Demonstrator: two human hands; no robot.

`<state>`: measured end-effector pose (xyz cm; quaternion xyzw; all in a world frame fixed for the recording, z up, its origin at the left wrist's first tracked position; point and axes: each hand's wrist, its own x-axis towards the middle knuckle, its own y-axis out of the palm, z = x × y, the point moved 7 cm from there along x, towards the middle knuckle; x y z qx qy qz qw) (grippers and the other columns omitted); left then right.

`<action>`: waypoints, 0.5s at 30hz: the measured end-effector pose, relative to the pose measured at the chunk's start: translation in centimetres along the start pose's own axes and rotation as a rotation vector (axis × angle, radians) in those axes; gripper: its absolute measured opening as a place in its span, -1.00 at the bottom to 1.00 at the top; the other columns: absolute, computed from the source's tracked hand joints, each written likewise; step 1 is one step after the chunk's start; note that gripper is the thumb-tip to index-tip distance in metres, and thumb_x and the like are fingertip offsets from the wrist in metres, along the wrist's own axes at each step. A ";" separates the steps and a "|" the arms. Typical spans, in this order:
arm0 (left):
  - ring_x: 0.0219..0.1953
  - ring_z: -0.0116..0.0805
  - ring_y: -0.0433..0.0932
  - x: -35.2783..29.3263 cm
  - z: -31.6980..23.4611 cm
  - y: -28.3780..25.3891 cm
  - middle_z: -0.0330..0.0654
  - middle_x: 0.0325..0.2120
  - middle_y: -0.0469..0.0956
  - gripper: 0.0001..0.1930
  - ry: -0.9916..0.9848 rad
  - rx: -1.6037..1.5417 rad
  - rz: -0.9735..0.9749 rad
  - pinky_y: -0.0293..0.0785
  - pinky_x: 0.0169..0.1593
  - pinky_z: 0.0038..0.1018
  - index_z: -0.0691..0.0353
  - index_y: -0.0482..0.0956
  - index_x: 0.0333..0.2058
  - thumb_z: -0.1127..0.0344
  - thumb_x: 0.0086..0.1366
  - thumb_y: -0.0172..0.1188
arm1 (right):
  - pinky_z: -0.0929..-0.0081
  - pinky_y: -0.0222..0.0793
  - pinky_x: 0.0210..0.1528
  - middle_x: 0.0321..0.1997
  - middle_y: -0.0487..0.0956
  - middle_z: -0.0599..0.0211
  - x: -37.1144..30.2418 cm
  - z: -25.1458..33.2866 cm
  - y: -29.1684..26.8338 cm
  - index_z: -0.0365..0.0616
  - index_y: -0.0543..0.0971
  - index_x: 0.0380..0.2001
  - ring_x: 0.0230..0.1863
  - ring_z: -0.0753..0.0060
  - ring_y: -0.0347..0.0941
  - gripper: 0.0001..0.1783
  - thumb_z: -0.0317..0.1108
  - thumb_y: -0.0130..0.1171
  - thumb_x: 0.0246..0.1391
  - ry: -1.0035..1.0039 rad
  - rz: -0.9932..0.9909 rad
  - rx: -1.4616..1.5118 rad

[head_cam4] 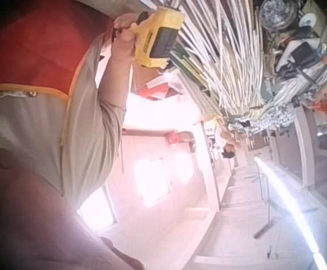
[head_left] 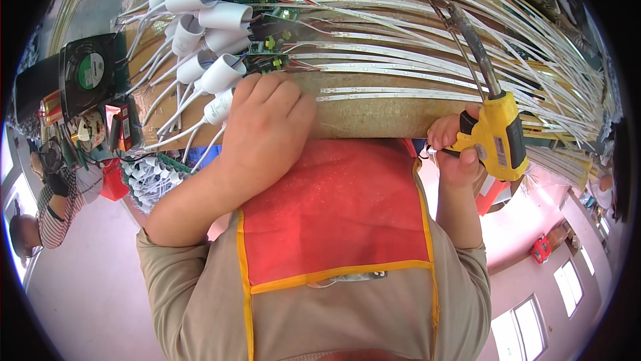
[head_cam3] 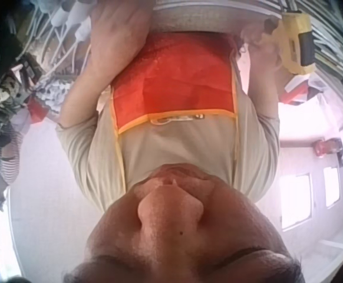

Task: The recorder is using a hot glue gun to assemble or secure components within LED strip housing/casings on a factory assembly line.

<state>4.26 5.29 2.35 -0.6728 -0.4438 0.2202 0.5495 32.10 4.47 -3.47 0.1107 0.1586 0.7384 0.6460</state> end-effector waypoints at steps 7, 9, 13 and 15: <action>-0.15 -0.17 0.53 0.1 0.0 0.0 -0.21 -0.32 0.51 -0.77 -0.005 0.025 0.034 0.40 -0.07 -0.24 0.20 0.59 -0.28 0.40 0.01 0.23 | 0.37 0.39 -0.34 -0.42 0.42 0.40 0.0 -0.2 0.0 -0.22 0.32 0.29 -0.41 0.42 0.38 -0.09 0.11 0.46 0.08 -0.030 -0.013 0.007; -0.17 -0.17 0.53 0.1 0.0 0.1 -0.20 -0.32 0.51 -0.77 -0.011 0.031 0.062 0.40 -0.08 -0.24 0.20 0.59 -0.28 0.40 0.01 0.22 | 0.38 0.39 -0.34 -0.43 0.42 0.40 0.0 -0.3 0.0 -0.23 0.31 0.30 -0.41 0.42 0.38 -0.09 0.11 0.45 0.09 -0.034 -0.001 0.024; -0.16 -0.16 0.52 0.3 -0.1 -0.1 -0.20 -0.31 0.52 -0.76 -0.012 0.045 0.130 0.40 -0.09 -0.23 0.19 0.59 -0.27 0.40 0.00 0.24 | 0.38 0.35 -0.43 -0.48 0.39 0.39 0.0 -0.4 -0.1 -0.15 0.28 0.32 -0.51 0.42 0.35 -0.08 0.22 0.35 0.14 -0.057 0.014 -0.071; -0.15 -0.16 0.52 0.6 -0.2 -0.6 -0.19 -0.29 0.53 -0.73 0.010 0.017 0.159 0.40 -0.08 -0.22 0.18 0.59 -0.25 0.40 -0.01 0.26 | 0.38 0.36 -0.42 -0.48 0.39 0.39 0.1 -0.3 -0.1 -0.15 0.28 0.32 -0.50 0.41 0.36 -0.08 0.22 0.36 0.13 -0.058 0.010 -0.064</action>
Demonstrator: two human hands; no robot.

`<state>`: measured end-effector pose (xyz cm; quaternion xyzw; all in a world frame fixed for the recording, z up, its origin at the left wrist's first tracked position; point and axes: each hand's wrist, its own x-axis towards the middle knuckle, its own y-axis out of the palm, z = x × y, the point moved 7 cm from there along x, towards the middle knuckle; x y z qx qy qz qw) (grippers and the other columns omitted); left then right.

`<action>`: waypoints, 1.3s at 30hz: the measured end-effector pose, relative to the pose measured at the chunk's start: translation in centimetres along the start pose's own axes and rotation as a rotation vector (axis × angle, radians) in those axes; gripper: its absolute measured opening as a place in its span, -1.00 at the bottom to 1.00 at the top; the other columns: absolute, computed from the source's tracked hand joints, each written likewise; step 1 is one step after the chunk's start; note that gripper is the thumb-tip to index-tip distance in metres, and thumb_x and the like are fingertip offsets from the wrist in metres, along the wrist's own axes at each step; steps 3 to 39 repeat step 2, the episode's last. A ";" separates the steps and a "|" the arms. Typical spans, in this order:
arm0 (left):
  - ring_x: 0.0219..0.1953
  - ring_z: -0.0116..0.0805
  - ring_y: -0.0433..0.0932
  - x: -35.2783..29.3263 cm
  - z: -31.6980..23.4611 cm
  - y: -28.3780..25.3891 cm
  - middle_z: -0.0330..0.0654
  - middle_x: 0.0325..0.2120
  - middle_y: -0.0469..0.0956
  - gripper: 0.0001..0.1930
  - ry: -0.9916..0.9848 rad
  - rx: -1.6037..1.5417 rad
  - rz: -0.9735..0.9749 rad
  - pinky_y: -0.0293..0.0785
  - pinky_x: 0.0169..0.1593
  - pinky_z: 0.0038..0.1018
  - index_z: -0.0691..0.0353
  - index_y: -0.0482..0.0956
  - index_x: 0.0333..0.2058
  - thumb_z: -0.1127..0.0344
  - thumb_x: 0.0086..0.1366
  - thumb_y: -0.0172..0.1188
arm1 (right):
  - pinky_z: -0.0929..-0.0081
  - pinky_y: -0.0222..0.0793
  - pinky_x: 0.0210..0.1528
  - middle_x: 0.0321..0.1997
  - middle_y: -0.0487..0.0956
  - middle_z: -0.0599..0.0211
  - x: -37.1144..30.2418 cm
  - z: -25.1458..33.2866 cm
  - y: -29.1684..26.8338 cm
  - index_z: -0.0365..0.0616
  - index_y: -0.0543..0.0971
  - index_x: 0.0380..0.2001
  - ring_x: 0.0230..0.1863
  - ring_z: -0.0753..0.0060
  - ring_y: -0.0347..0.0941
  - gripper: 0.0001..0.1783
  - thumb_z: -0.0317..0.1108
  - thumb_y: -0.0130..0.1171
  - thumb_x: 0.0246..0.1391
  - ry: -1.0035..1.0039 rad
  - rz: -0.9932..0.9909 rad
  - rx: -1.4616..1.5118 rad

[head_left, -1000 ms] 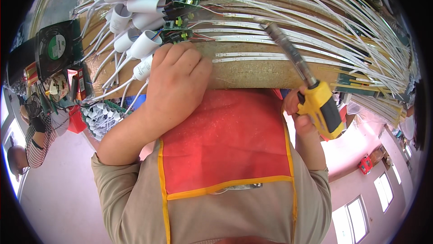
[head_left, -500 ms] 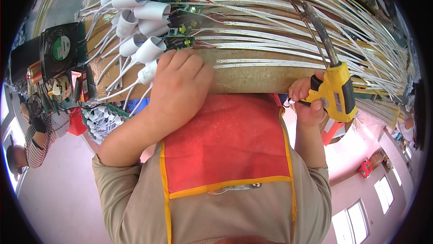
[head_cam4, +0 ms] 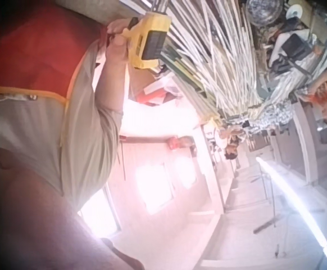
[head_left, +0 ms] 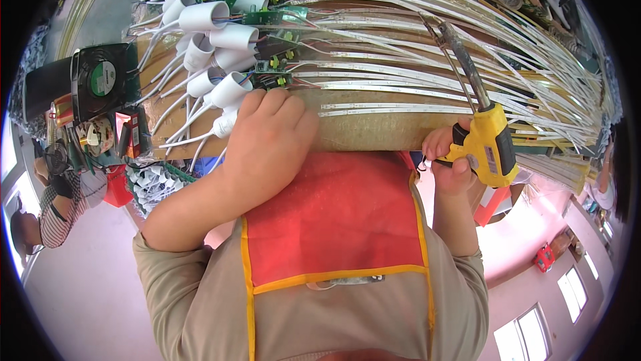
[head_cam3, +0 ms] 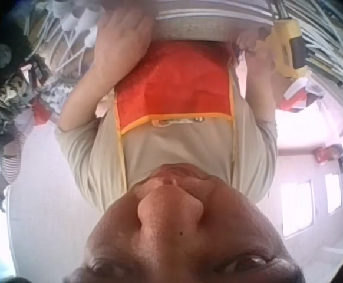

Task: The recorder is using a hot glue gun to assemble or secure components within LED strip housing/casings on a factory assembly line.

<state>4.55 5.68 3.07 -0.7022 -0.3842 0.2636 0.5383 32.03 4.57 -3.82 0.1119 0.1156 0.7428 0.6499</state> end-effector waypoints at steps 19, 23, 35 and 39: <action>-0.13 -0.16 0.51 0.5 -0.1 -1.0 -0.19 -0.26 0.53 -0.66 0.033 -0.060 -0.006 0.40 -0.06 -0.21 0.17 0.59 -0.22 0.39 -0.05 0.33 | 0.37 0.37 -0.42 -0.48 0.40 0.39 0.2 0.1 0.1 -0.13 0.27 0.34 -0.50 0.41 0.38 -0.06 0.24 0.37 0.12 0.019 -0.001 0.006; -0.13 -0.16 0.51 0.5 -0.1 -1.0 -0.19 -0.26 0.53 -0.66 0.033 -0.060 -0.006 0.40 -0.06 -0.21 0.17 0.59 -0.22 0.39 -0.05 0.33 | 0.37 0.37 -0.42 -0.48 0.40 0.39 0.2 0.1 0.1 -0.13 0.27 0.34 -0.50 0.41 0.38 -0.06 0.24 0.37 0.12 0.019 -0.001 0.006; -0.13 -0.16 0.51 0.5 -0.1 -1.0 -0.19 -0.26 0.53 -0.66 0.033 -0.060 -0.006 0.40 -0.06 -0.21 0.17 0.59 -0.22 0.39 -0.05 0.33 | 0.37 0.37 -0.42 -0.48 0.40 0.39 0.2 0.1 0.1 -0.13 0.27 0.34 -0.50 0.41 0.38 -0.06 0.24 0.37 0.12 0.019 -0.001 0.006; -0.13 -0.16 0.51 0.5 -0.1 -1.0 -0.19 -0.26 0.53 -0.66 0.033 -0.060 -0.006 0.40 -0.06 -0.21 0.17 0.59 -0.22 0.39 -0.05 0.33 | 0.37 0.37 -0.42 -0.48 0.40 0.39 0.2 0.1 0.1 -0.13 0.27 0.34 -0.50 0.41 0.38 -0.06 0.24 0.37 0.12 0.019 -0.001 0.006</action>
